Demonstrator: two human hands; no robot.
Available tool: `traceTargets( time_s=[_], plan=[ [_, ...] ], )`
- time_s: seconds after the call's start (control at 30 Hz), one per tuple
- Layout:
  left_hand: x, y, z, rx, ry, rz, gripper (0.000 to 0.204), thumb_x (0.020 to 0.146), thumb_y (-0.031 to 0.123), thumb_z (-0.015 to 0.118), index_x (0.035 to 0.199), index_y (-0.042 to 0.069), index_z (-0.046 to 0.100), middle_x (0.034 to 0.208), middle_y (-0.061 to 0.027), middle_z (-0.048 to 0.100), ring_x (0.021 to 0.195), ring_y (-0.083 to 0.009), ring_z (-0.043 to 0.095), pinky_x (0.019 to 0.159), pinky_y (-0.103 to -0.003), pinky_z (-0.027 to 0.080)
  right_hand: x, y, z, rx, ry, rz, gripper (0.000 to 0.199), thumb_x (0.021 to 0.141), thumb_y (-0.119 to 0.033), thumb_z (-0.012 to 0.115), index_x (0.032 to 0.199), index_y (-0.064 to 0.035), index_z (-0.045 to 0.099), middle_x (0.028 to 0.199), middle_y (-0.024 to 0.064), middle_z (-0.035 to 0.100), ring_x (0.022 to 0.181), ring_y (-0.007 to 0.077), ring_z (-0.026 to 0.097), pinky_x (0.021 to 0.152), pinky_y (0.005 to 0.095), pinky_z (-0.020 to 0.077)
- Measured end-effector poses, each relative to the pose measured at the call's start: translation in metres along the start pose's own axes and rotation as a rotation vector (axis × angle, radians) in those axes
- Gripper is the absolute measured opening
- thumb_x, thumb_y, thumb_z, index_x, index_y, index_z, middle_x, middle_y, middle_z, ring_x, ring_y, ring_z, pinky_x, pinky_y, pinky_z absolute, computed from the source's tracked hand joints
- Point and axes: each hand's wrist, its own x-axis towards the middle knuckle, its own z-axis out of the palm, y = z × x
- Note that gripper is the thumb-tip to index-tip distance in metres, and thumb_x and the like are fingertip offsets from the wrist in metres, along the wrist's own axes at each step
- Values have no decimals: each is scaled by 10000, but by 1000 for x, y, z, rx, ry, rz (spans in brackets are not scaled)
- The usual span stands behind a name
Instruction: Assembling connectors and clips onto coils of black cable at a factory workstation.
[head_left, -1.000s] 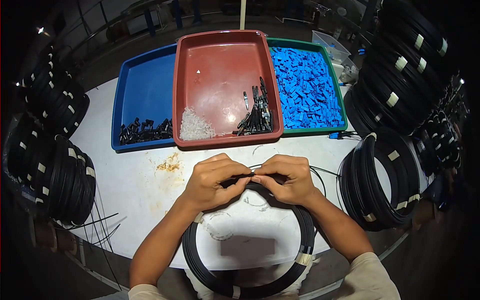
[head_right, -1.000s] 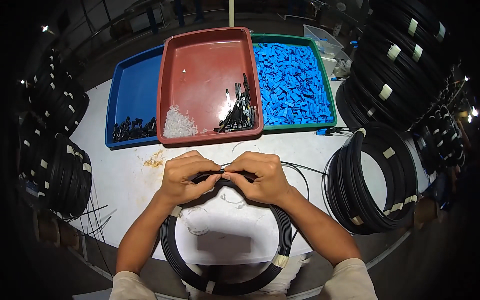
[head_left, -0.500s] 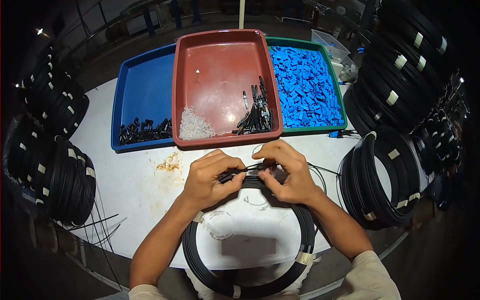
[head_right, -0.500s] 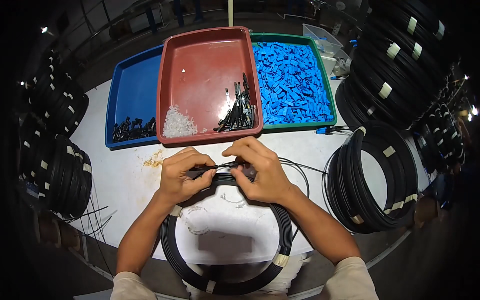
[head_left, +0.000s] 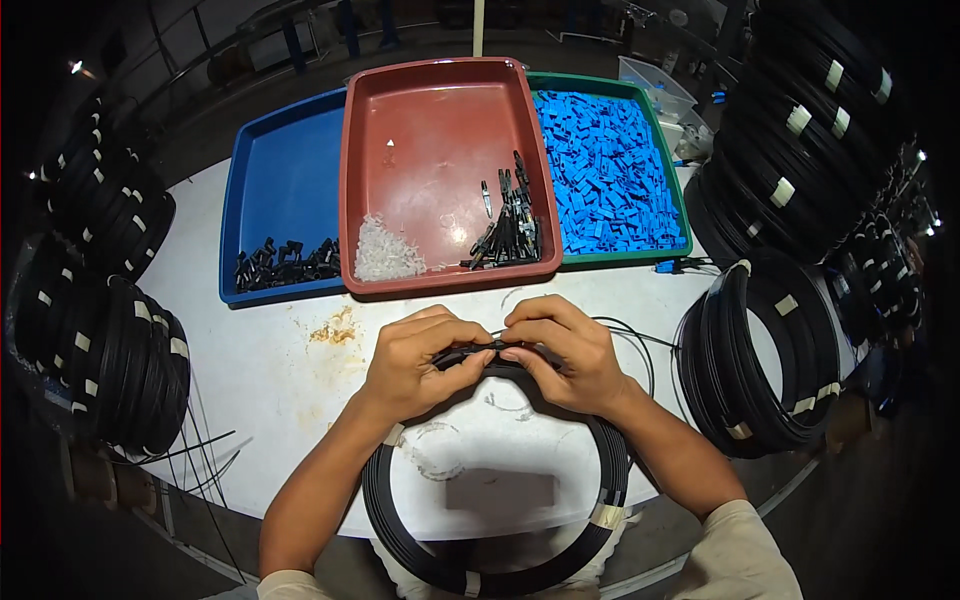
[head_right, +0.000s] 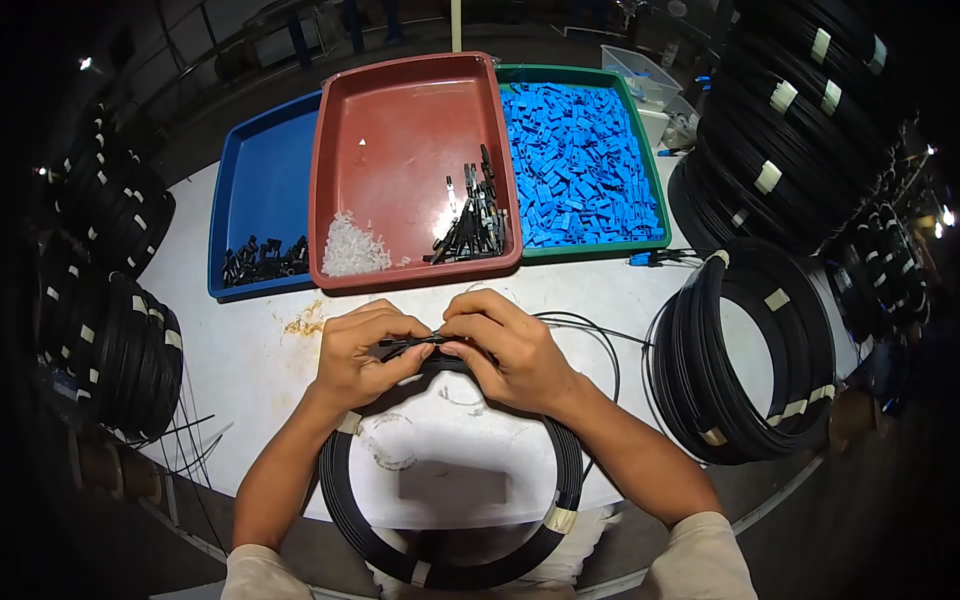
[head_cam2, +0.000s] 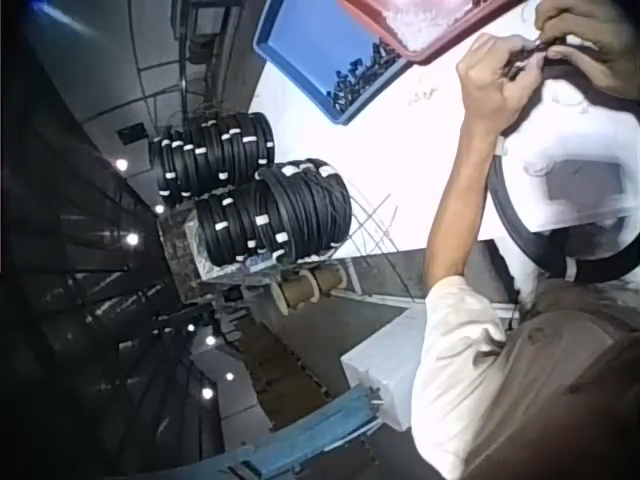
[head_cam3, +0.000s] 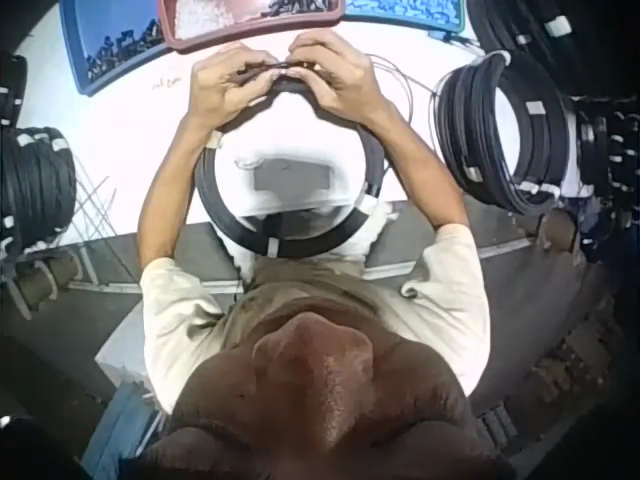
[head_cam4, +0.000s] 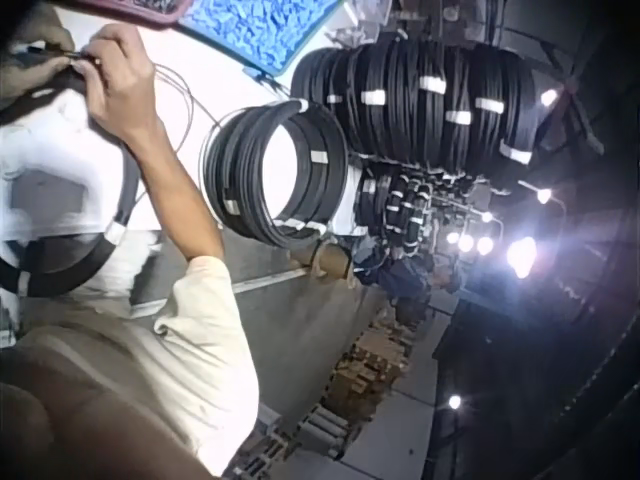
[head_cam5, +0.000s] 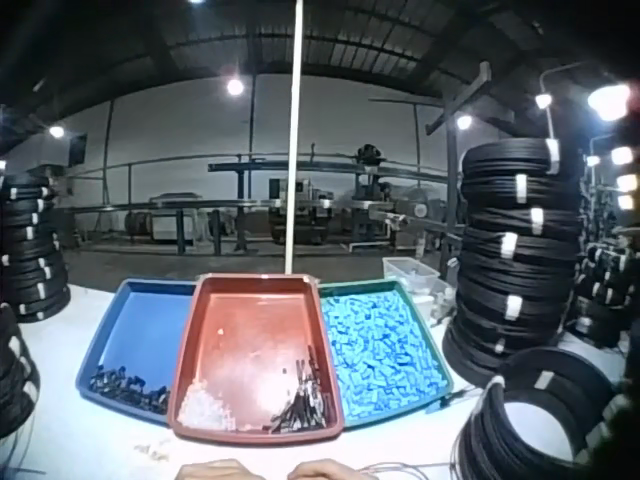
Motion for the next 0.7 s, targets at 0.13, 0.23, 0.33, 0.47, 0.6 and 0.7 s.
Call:
traceTargets(
  time_s=[0.13, 0.23, 0.33, 0.47, 0.6, 0.7],
  plan=[
    [0, 1, 0, -5, -27, 6, 158, 773, 43, 816, 912, 7, 749, 769, -101, 711, 664, -217, 641, 596, -321, 501, 0, 3, 2, -21, -17, 3, 188, 818, -31, 773, 976, -8, 674, 1012, 122, 647, 796, 261, 666, 679, 341, 547],
    [0, -1, 1, -6, -30, 43, 175, 763, 29, 829, 918, -6, 757, 789, -110, 730, 669, -208, 657, 593, -309, 506, -2, 6, 3, -92, -12, -50, 195, 808, -68, 781, 963, -22, 671, 1000, 104, 648, 755, 263, 662, 649, 342, 537],
    [-2, -4, 2, 6, -27, 89, 185, 758, 19, 836, 924, -16, 764, 813, -125, 747, 677, -201, 677, 593, -299, 516, -3, 5, 3, -165, -16, -86, 191, 803, -90, 781, 949, -34, 673, 989, 84, 652, 702, 257, 660, 622, 345, 532],
    [-2, -8, 5, 26, 0, 125, 251, 740, 81, 870, 961, 8, 776, 827, -121, 756, 672, -218, 692, 601, -295, 529, -4, 6, 3, -189, -47, -43, 174, 804, -101, 777, 936, -45, 677, 978, 72, 657, 660, 250, 661, 592, 353, 529],
    [-2, 0, 1, 45, 9, -54, 223, 751, 57, 860, 942, -18, 772, 844, -132, 767, 696, -197, 722, 652, -276, 555, -2, 6, 1, -185, -32, -16, 167, 814, -110, 777, 932, -48, 676, 983, 71, 657, 663, 251, 662, 589, 356, 526],
    [-4, -2, -1, -70, 86, -97, 136, 804, 52, 811, 933, 12, 792, 816, -108, 773, 639, -138, 704, 627, -247, 558, -3, 5, 1, -193, -43, 18, 166, 831, -119, 772, 942, -46, 672, 994, 73, 653, 672, 253, 663, 591, 360, 528]
  ],
)
